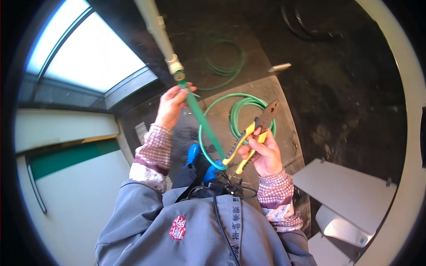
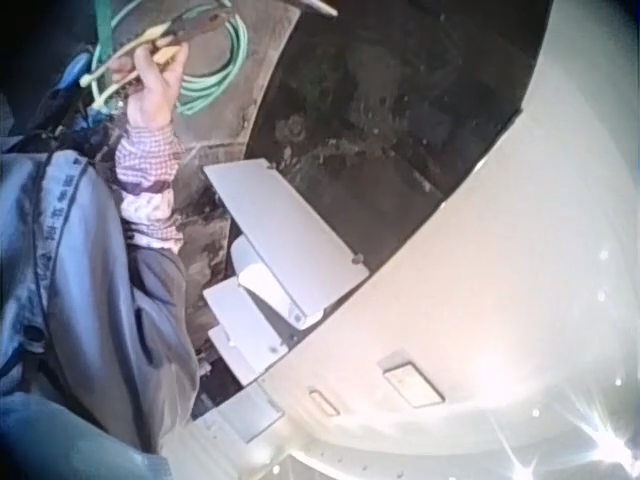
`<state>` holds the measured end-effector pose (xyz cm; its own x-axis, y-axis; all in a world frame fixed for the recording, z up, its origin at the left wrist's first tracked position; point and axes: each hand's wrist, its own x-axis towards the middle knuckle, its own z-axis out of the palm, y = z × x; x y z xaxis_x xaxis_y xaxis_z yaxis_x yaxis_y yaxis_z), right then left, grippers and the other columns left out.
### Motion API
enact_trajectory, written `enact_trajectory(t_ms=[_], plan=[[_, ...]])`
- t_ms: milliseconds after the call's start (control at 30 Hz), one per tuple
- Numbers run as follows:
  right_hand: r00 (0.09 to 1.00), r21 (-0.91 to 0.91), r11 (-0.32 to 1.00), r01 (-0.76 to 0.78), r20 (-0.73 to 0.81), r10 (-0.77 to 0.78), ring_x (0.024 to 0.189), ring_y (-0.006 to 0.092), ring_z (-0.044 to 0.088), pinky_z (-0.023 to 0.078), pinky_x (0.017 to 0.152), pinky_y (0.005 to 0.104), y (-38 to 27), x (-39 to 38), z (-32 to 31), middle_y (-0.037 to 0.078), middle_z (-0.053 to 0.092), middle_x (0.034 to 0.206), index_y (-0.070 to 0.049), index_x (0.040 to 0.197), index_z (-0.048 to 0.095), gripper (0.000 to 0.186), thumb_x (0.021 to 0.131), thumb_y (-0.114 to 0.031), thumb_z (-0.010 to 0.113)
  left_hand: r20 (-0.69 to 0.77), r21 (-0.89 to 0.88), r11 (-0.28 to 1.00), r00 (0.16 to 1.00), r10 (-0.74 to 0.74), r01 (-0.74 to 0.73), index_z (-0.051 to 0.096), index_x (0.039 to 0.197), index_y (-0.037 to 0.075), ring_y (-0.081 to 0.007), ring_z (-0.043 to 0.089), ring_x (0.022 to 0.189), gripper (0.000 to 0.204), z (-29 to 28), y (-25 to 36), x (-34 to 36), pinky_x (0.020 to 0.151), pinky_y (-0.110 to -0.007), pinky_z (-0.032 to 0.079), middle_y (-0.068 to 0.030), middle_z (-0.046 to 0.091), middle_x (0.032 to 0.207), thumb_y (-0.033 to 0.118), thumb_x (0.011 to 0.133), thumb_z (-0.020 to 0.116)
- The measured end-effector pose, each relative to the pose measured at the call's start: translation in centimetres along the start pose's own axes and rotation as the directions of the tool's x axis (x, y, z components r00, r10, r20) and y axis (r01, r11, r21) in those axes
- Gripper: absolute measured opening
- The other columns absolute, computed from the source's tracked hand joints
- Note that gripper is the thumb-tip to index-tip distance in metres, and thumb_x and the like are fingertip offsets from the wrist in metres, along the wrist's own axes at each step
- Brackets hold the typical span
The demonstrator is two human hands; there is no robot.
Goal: The recorder uses pliers to tighten a hose connection in a public restroom.
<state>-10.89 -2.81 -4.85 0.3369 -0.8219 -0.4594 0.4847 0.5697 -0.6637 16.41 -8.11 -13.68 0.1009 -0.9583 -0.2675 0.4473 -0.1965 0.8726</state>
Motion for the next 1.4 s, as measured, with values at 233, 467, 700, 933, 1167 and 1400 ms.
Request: enact_trajectory(t_ms=[233,467,700,933,1167,1400], plan=[[0.993,0.090,0.989,-0.113,0.043,0.110,0.065,0.0133,0.047,0.034,0.046,0.0215,2.0,1.6,-0.4,0.004,0.049,0.078,-0.012,0.094,0.043,0.026,0.078,0.006,0.054,0.040,-0.021,1.000,0.999,-0.012,0.012,0.055,0.111,0.003,-0.0142,0.056,0.092,0.033,0.1,0.3,-0.2,0.080,-0.031,0.045,-0.0097,0.060,0.104,0.018,0.082,0.061],[0.988,0.046,0.988,-0.146,0.063,0.143,0.065,0.0137,0.048,0.034,0.046,0.0205,3.1,2.0,0.1,0.005,0.049,0.079,-0.012,0.094,0.041,0.026,0.079,0.005,0.054,0.031,0.054,0.998,0.999,0.040,-0.042,0.054,0.111,0.003,-0.0138,0.056,0.089,0.034,-1.1,0.5,-1.6,0.075,-0.029,0.045,-0.0079,0.061,0.100,0.017,0.081,0.061],[0.994,-0.095,0.994,-0.061,0.088,0.069,0.058,0.0108,0.050,0.042,0.052,0.0242,4.3,1.5,5.2,0.005,0.049,0.083,-0.007,0.096,0.036,0.020,0.084,-0.001,0.051,0.308,0.117,0.930,0.877,-0.368,0.349,0.050,0.106,0.001,-0.0114,0.056,0.081,0.030,3.8,0.7,-12.4,0.068,-0.026,0.047,-0.0055,0.059,0.092,0.022,0.086,0.056],[0.963,-0.434,0.899,-0.062,0.211,0.168,0.052,0.0069,0.043,0.039,0.045,0.0208,3.7,1.3,5.8,0.004,0.045,0.079,-0.006,0.098,0.032,0.019,0.087,-0.004,0.047,0.404,-0.051,0.930,0.859,-0.313,0.363,0.042,0.106,0.001,-0.0080,0.049,0.049,0.024,4.5,2.0,-14.2,0.049,-0.021,0.043,-0.0066,0.057,0.080,0.021,0.092,0.045],[0.882,-0.572,0.820,-0.005,0.383,0.273,0.086,0.0151,0.053,0.046,0.075,0.0301,0.9,0.1,6.2,0.007,0.047,0.102,-0.004,0.116,0.035,0.043,0.079,-0.001,0.056,0.338,-0.187,0.883,0.872,-0.354,0.431,0.045,0.093,0.006,-0.0063,0.033,0.048,0.017,2.7,2.5,-16.2,0.044,-0.021,0.032,0.0025,0.036,0.061,0.023,0.092,0.044],[0.873,-0.113,0.951,-0.286,0.379,0.307,0.126,0.0267,0.031,0.024,0.104,0.0368,5.0,0.1,7.0,0.017,0.038,0.126,-0.003,0.115,0.034,0.053,0.067,0.008,0.052,0.293,-0.525,0.700,0.875,-0.386,0.485,0.046,0.094,0.009,-0.0089,0.033,0.049,0.020,3.2,0.7,-17.6,0.045,-0.023,0.034,0.0005,0.036,0.062,0.028,0.093,0.041]])
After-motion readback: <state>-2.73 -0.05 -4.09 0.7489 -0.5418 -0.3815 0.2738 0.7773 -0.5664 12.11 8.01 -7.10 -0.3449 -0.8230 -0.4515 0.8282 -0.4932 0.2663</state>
